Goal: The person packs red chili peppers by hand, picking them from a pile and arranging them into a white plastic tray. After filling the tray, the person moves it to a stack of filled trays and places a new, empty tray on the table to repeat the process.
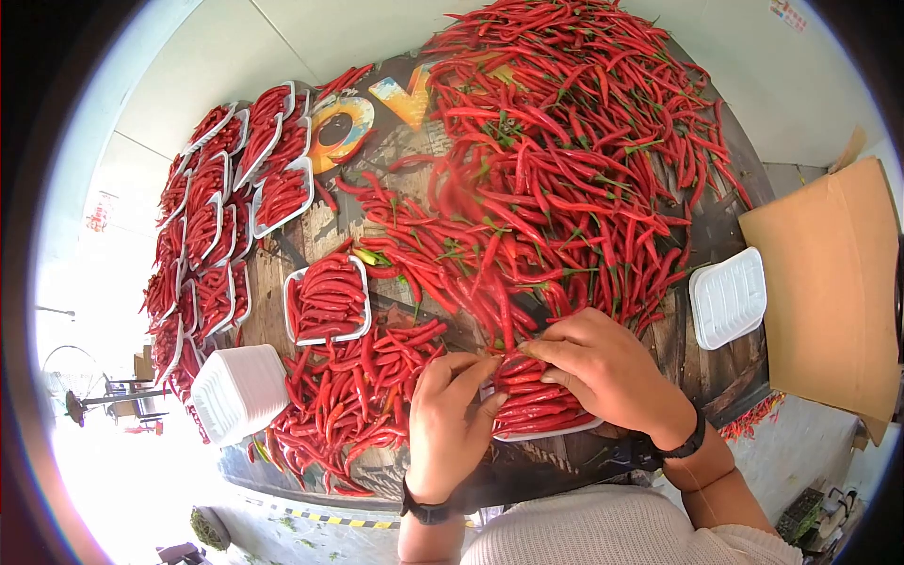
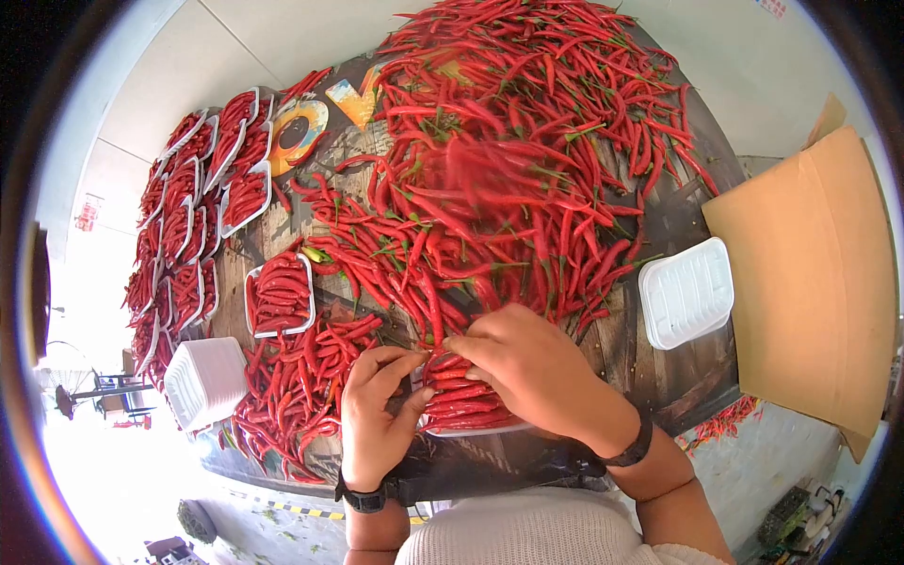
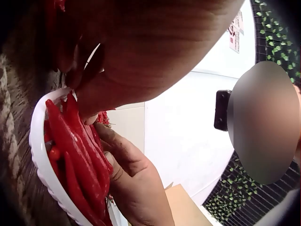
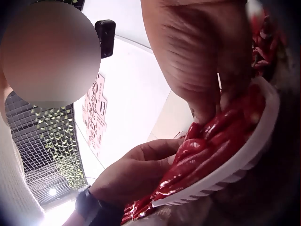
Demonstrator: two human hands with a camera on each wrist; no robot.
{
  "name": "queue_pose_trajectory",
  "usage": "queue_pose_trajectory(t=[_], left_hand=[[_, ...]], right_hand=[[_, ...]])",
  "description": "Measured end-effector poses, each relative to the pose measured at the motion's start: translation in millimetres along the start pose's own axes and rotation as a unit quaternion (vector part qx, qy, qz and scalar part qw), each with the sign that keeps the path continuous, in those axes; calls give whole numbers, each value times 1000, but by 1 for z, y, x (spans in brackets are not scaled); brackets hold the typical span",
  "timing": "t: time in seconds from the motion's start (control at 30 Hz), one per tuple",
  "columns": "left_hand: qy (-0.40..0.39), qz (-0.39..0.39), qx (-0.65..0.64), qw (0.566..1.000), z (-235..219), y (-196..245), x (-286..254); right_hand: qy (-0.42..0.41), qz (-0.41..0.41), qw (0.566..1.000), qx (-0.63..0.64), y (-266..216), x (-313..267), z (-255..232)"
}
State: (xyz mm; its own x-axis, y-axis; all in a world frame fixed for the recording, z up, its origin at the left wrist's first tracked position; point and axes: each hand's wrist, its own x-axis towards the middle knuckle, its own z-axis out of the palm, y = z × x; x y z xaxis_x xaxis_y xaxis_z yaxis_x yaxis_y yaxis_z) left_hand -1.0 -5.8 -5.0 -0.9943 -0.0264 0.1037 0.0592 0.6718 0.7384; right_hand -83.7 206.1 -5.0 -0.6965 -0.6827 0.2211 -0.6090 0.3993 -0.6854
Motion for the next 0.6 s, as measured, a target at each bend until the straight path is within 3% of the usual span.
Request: queue_pose_trajectory(t=[0.17, 0.6], left_hand=[[11, -29, -31, 999, 0, -3, -2], [80, -2, -26, 996, 6, -2, -1]], right_hand=[[16, 5, 1000, -13, -1, 1, 2], [42, 9, 999, 7, -1, 2, 4]])
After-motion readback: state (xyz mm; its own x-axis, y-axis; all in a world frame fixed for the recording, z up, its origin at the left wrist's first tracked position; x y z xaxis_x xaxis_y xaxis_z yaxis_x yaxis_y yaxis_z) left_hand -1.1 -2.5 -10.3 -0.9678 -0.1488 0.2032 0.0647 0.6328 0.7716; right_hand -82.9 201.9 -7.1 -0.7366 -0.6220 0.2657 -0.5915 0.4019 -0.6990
